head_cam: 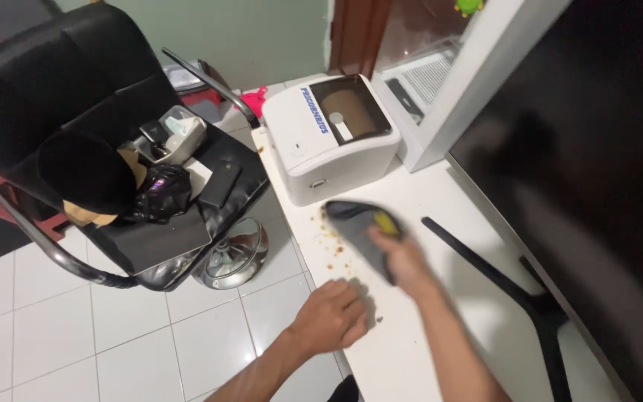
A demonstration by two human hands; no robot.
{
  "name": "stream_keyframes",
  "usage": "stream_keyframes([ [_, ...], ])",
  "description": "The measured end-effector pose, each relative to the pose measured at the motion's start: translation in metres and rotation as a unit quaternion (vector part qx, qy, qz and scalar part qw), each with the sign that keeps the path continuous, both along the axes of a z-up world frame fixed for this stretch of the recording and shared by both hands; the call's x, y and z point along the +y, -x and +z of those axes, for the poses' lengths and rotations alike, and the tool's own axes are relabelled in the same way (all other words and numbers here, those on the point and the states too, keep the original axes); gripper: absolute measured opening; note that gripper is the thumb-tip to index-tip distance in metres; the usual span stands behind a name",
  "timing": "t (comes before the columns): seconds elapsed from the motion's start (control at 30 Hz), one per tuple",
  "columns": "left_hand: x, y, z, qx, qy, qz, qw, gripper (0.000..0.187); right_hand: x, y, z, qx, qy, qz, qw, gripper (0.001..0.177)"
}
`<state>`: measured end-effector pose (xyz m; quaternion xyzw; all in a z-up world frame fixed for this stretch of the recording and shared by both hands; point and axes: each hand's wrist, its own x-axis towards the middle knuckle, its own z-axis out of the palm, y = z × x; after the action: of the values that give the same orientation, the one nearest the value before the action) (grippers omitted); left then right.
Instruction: The person wipes a speaker, monitor, and desk surface with a microfiber cloth. They move the mouse and keyboard slightly to reach under them, then wipe the remaining desk area.
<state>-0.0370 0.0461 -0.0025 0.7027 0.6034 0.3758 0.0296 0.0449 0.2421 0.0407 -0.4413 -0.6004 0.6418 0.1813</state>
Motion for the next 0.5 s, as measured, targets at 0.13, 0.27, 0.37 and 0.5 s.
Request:
stream_keyframes([
  [0.13,0.029,-0.013,0.019,0.013,-0.002,-0.05,0.999,0.035,0.021,-0.095,0.013,-0.003,-0.136,-0.082,0.987,0.034],
  [0.27,0.06,-0.014,0.019,0.139,0.189,-0.094,0.967,0.058,-0.012,-0.142,0.022,-0.08,-0.452,-0.094,0.884,0.031],
  [0.37,0.08,0.008,0.028,0.206,0.29,-0.046,0.933,0.065,-0.027,-0.149,-0.015,-0.265,-0.569,-0.061,0.776,0.054],
  [0.5,0.097,0.028,0.033,0.197,0.325,0.051,0.923,0.067,-0.054,-0.112,-0.053,-0.429,-0.417,-0.002,0.801,0.078],
])
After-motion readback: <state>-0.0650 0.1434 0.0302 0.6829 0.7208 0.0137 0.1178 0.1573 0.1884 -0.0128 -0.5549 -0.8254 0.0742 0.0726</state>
